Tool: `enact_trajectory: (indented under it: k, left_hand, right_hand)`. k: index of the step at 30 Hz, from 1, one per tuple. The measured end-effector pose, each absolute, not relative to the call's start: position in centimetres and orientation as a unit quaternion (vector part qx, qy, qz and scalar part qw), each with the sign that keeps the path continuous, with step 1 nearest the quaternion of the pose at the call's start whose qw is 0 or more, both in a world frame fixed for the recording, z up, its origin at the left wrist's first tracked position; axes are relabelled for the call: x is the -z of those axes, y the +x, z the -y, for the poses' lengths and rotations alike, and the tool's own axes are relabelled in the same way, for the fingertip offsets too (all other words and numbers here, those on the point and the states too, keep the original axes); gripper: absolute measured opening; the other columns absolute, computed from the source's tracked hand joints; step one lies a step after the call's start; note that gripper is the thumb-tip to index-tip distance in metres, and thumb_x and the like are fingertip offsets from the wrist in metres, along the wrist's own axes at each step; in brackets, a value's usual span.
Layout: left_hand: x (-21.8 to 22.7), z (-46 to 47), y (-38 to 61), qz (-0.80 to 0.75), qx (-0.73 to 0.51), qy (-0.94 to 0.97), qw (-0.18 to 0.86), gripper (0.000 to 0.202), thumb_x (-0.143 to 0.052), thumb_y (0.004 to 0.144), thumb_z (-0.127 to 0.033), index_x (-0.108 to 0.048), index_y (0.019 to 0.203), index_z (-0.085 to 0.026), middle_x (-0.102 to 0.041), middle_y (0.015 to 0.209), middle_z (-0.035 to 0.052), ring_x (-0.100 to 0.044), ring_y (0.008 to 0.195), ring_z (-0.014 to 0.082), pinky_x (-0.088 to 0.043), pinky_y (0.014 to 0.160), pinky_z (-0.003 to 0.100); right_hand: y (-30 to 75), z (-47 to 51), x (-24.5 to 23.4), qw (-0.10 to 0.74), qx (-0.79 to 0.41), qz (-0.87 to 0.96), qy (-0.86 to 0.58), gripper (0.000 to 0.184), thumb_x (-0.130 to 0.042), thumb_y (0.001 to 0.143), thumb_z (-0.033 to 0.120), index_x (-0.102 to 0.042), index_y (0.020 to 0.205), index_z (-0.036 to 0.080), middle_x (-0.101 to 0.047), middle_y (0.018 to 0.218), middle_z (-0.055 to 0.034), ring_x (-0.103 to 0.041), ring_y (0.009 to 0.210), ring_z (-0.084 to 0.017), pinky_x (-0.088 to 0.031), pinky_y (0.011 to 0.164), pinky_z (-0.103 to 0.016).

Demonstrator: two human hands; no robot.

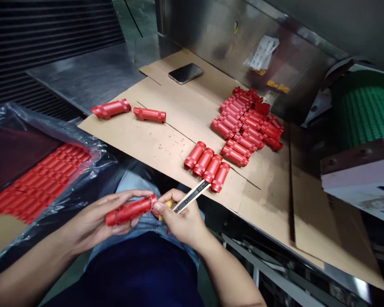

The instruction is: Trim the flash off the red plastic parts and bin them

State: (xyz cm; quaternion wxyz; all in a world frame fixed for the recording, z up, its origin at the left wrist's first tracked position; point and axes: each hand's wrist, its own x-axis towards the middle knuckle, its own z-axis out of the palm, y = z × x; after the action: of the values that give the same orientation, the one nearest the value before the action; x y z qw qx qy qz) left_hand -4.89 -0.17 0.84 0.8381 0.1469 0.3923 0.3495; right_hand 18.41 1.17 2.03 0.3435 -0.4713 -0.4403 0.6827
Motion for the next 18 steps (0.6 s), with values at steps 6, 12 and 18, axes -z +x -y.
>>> enact_trajectory:
  k: [6,12,18]
  left_hand:
    - [1.0,0.7,-4.2,-0.418,-0.511,0.215,0.72,0.045,-0.1,0.079,-0.035,-0.085,0.119,-0.02,-0.078,0.094,0.0069,-0.069,0.081,0.0168,-0.058,0.079,0.026]
    - [0.5,0.0,-4.0,-0.404,-0.539,0.173,0.719,0.032,-0.087,0.093,-0.03,-0.08,0.122,-0.017,-0.081,0.112,0.0122,-0.078,0.103,0.0259,-0.062,0.095,0.036]
    - [0.2,0.1,-4.3,-0.412,-0.539,0.169,0.715,0.049,-0.09,0.091,-0.029,-0.071,0.135,-0.018,-0.082,0.111,0.0132,-0.08,0.097,0.0255,-0.065,0.086,0.033]
  right_hand:
    - [16.8,0.5,-1.3,0.353,-0.67,0.428,-0.493,0.044,-0.084,0.091,0.061,-0.066,0.088,0.021,-0.061,0.059,0.007,-0.05,0.04,-0.007,-0.039,0.039,-0.019]
    - [18.3,0.4,-1.9,0.414,-0.414,0.691,-0.424,0.011,-0.08,0.101,0.024,-0.083,0.111,0.023,-0.083,0.106,-0.0091,-0.08,0.097,-0.021,-0.067,0.087,-0.033]
    - [18.5,0.9,-1.4,0.459,-0.383,0.733,-0.325,0.033,-0.074,0.103,0.014,-0.078,0.134,0.023,-0.081,0.13,-0.0133,-0.082,0.113,-0.025,-0.072,0.096,-0.038]
